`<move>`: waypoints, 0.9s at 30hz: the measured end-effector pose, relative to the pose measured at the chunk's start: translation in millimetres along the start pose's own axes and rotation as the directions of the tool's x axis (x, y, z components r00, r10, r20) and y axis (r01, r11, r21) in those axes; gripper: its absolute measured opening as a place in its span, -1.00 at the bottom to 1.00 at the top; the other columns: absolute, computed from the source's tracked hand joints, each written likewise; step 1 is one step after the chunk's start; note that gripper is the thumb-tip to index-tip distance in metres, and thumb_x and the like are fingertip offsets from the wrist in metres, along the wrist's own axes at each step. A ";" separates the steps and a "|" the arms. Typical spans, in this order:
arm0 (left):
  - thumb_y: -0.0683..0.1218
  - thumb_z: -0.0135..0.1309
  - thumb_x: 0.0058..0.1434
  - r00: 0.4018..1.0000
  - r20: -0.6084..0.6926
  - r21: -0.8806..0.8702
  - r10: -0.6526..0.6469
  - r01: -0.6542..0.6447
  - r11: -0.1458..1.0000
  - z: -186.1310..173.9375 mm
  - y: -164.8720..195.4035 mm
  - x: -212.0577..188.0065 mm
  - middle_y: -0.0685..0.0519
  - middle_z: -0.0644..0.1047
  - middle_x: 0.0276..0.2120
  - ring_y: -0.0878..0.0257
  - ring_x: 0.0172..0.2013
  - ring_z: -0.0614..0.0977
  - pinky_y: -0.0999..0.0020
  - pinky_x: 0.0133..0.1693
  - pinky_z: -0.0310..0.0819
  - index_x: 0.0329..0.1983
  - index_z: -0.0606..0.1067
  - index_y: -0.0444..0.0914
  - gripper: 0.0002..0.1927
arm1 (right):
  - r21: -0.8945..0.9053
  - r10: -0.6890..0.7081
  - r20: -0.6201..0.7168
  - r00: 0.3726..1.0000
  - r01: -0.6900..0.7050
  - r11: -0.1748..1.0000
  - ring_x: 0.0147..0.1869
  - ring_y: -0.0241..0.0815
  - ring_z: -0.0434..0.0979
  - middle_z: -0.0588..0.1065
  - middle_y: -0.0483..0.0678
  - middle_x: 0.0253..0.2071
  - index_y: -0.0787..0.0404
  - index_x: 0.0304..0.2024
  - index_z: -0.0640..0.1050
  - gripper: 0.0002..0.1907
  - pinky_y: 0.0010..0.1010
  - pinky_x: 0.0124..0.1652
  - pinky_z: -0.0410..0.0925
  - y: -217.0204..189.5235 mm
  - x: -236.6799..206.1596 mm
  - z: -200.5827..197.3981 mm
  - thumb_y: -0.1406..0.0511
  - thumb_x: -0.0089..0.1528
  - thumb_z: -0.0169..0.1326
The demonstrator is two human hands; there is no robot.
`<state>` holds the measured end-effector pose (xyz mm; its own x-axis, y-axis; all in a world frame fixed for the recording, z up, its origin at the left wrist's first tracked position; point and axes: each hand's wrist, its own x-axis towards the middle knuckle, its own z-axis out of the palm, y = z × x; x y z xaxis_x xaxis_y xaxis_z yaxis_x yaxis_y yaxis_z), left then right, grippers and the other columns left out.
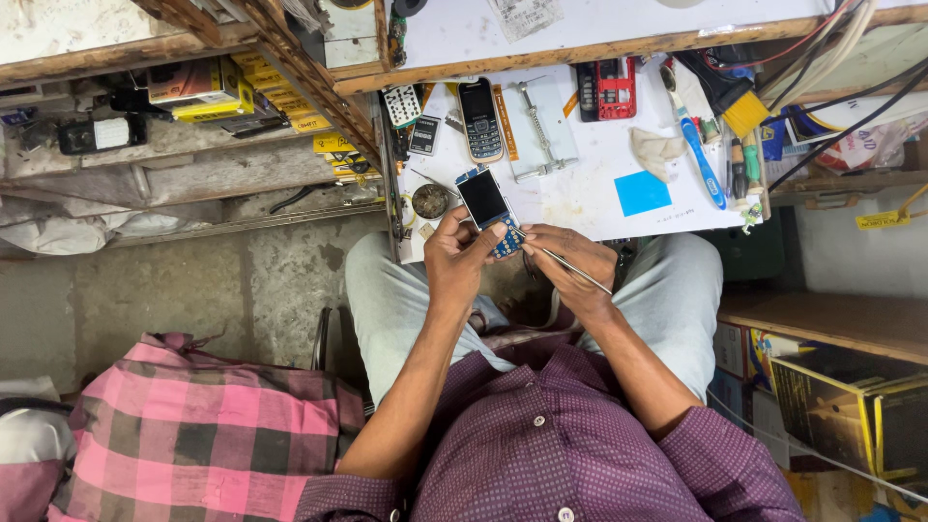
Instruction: The person sits at a repair bench and repairs a feature phone. They disassemble the phone by hand, remove and reinsert the battery, use a screwdriver and tweezers on the internal components, press the keypad, and reassemble the phone's back cover.
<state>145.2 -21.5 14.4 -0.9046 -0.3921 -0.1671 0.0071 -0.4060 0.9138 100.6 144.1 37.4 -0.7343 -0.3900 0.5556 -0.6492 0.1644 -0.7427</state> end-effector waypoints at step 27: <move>-0.23 0.24 0.25 1.000 -0.006 0.032 -0.010 0.010 0.999 -0.4 1.4 1.2 -0.07 0.66 -0.30 0.31 -0.36 0.69 0.43 -0.34 0.66 0.08 0.51 -0.38 -0.66 | -0.019 -0.002 -0.008 1.000 0.002 1.000 -0.01 -0.11 0.71 0.64 0.09 -0.09 0.35 -0.15 0.63 -0.79 -0.42 -0.04 0.57 3.6 -1.7 1.8 0.53 0.17 0.30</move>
<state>144.3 -22.8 15.3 -0.9019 -0.3933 -0.1784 -0.0157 -0.3830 0.9236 99.9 143.8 33.1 -0.7347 -0.3830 0.5599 -0.6542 0.1813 -0.7343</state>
